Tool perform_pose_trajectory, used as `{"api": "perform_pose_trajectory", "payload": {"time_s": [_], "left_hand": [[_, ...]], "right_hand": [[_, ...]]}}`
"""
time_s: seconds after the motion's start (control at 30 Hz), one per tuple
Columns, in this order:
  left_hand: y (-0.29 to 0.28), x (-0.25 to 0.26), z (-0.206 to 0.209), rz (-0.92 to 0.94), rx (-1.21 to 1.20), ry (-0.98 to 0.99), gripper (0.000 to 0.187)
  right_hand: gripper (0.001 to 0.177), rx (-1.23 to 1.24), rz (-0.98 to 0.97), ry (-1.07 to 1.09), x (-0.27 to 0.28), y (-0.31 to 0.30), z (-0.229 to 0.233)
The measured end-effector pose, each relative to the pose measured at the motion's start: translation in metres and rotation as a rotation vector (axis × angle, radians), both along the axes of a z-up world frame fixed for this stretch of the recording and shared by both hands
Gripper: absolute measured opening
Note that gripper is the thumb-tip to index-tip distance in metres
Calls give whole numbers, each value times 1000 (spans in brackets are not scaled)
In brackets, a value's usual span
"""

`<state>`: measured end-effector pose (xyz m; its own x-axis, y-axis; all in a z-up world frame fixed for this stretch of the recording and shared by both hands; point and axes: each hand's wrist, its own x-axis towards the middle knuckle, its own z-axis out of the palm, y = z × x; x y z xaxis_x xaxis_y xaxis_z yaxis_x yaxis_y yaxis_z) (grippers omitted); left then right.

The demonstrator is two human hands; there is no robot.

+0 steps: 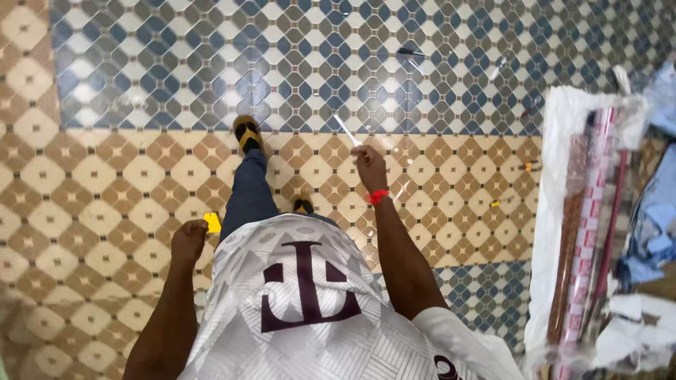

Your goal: The person gathers metal bolts and nuts from a tiled floor and places them on top of a small white shelving unit.

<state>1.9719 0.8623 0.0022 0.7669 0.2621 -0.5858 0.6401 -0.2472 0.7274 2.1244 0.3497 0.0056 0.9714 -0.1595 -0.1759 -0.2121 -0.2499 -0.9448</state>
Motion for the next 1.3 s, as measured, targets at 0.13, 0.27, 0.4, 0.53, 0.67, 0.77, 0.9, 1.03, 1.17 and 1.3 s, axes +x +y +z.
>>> {"api": "perform_pose_trajectory", "payload": {"time_s": [0.13, 0.27, 0.4, 0.53, 0.67, 0.77, 0.9, 1.03, 1.17, 1.3], "left_hand": [[23, 115, 0, -143, -41, -186, 30], [37, 256, 10, -90, -131, -39, 30], [52, 402, 12, -372, -22, -60, 27], [38, 535, 17, -611, 48, -140, 25], [-26, 639, 35, -529, -137, -171, 26], [-68, 682, 36, -632, -76, -197, 28], [-126, 712, 17, -661, -217, -97, 27], [-163, 747, -17, -883, -203, -11, 26], [-199, 797, -97, -944, -316, 46, 23], [-238, 861, -202, -985, -341, 30, 21]], "right_hand": [[20, -173, -96, 313, -3, 15, -22], [12, -352, -200, 255, -3, 47, -8], [17, -91, -444, 400, 42, 77, -4], [16, -38, -522, 361, 99, 98, -14], [15, -90, -581, 319, 165, 110, -33], [17, -110, -512, 284, 208, 115, -61], [14, -286, -549, 281, 285, 99, -110], [23, -235, -650, 300, 357, 104, -152], [21, -82, -632, 321, 420, 98, -209], [21, -108, -696, 351, 455, 93, -298]]}}
